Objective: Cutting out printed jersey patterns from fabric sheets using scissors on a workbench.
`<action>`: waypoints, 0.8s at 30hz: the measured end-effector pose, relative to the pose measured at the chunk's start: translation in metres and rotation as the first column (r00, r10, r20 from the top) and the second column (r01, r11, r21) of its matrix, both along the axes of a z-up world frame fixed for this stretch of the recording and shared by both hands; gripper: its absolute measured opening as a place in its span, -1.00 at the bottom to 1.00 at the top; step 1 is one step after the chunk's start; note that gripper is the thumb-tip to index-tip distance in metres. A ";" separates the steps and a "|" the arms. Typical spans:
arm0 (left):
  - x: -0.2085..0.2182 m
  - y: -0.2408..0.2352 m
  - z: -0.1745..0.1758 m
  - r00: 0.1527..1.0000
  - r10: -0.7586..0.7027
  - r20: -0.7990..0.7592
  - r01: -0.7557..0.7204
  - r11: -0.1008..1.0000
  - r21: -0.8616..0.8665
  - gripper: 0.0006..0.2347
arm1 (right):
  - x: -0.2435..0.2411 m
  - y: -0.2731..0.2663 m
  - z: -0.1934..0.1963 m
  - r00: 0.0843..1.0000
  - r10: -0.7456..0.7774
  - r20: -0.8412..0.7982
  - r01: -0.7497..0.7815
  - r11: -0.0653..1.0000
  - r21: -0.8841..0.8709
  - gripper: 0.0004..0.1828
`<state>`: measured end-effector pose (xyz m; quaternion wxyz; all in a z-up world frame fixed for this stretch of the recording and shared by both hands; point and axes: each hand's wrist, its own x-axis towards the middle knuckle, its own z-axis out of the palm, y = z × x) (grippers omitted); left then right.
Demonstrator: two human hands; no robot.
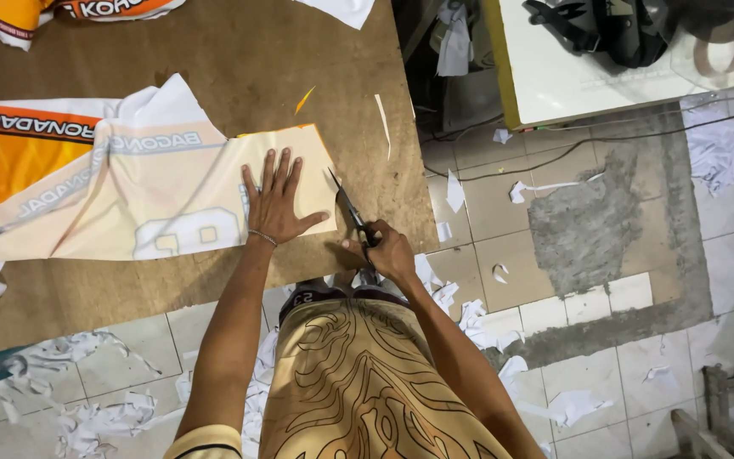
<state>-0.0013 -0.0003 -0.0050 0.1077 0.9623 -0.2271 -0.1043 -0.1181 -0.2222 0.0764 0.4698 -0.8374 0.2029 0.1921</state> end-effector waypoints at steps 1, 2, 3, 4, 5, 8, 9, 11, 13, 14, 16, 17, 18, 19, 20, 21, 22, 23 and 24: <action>0.000 0.000 0.001 1.000 -0.003 -0.002 0.003 1.000 0.004 0.01 | 0.000 -0.001 -0.001 1.000 -0.003 0.008 0.003 1.000 0.000 -0.64; 0.000 0.000 0.000 1.000 0.001 0.001 -0.001 1.000 0.003 0.01 | 0.002 -0.002 -0.004 1.000 0.001 0.011 -0.001 1.000 -0.001 -0.64; 0.001 0.000 0.000 1.000 0.000 -0.003 0.000 1.000 0.007 0.01 | 0.003 -0.002 -0.007 1.000 -0.003 -0.004 0.003 1.000 -0.008 -0.63; 0.000 0.000 0.000 1.000 -0.002 -0.009 0.002 1.000 0.013 0.01 | 0.003 -0.001 -0.010 1.000 -0.008 -0.021 0.008 1.000 -0.013 -0.63; 0.000 0.000 0.000 1.000 0.000 -0.009 0.000 1.000 0.013 0.01 | 0.003 -0.002 -0.006 1.000 -0.006 -0.021 0.006 1.000 -0.013 -0.63; 0.000 0.001 0.001 1.000 0.001 -0.016 0.000 1.000 0.017 0.00 | 0.002 -0.004 -0.005 1.000 -0.018 -0.005 0.018 0.999 0.035 -0.62; 0.000 0.001 0.002 1.000 0.000 -0.018 0.000 1.000 0.016 0.00 | 0.003 -0.004 -0.012 1.000 -0.008 -0.024 0.009 1.000 0.008 -0.63; 0.000 0.000 0.002 1.000 0.000 -0.014 0.000 1.000 0.013 -0.01 | 0.002 -0.005 -0.025 0.999 0.002 -0.038 -0.003 1.000 -0.020 -0.63; 0.001 0.000 0.001 1.000 0.001 -0.031 0.000 1.000 0.023 0.00 | -0.002 -0.004 -0.036 0.999 -0.027 -0.026 0.027 0.999 0.023 -0.67; 0.001 0.000 0.002 1.000 0.000 -0.027 0.000 1.000 0.024 0.00 | -0.003 -0.005 -0.040 0.999 -0.027 -0.022 0.028 0.999 0.025 -0.67; 0.001 0.000 0.003 1.000 -0.006 -0.022 0.008 0.998 0.067 -0.02 | -0.004 -0.006 -0.048 0.997 -0.021 -0.075 0.019 0.999 -0.029 -0.64; 0.002 0.001 0.004 1.000 -0.006 -0.019 0.007 0.998 0.068 -0.02 | -0.004 -0.006 -0.052 0.997 -0.021 -0.072 0.019 0.999 -0.028 -0.64; 0.002 0.000 0.004 1.000 -0.005 -0.025 0.007 0.997 0.076 -0.02 | -0.005 -0.007 -0.057 0.999 -0.017 -0.048 0.016 1.000 -0.021 -0.68; 0.002 0.000 0.004 1.000 -0.005 -0.031 0.007 0.996 0.085 -0.02 | -0.007 -0.008 -0.061 1.000 -0.013 -0.024 0.013 1.000 -0.015 -0.71; 0.002 0.000 0.002 1.000 -0.005 -0.031 0.007 0.996 0.085 -0.02 | -0.005 -0.005 -0.048 1.000 -0.014 -0.024 0.013 1.000 -0.015 -0.71; 0.002 0.001 0.001 1.000 -0.003 -0.026 0.005 0.997 0.081 -0.02 | -0.003 -0.003 -0.036 1.000 -0.011 -0.008 0.011 1.000 -0.010 -0.71; 0.003 0.001 0.000 1.000 0.000 -0.021 0.002 0.997 0.076 -0.01 | 0.000 -0.001 -0.023 1.000 -0.009 0.009 0.009 1.000 -0.005 -0.70; 0.003 0.001 0.001 1.000 -0.001 -0.020 0.002 0.997 0.076 -0.01 | -0.001 -0.001 -0.024 1.000 -0.009 0.010 0.009 1.000 -0.005 -0.70; 0.003 0.001 0.002 1.000 -0.002 -0.026 0.004 0.997 0.072 -0.01 | -0.002 -0.001 -0.024 0.999 0.006 0.036 -0.005 1.000 -0.018 -0.72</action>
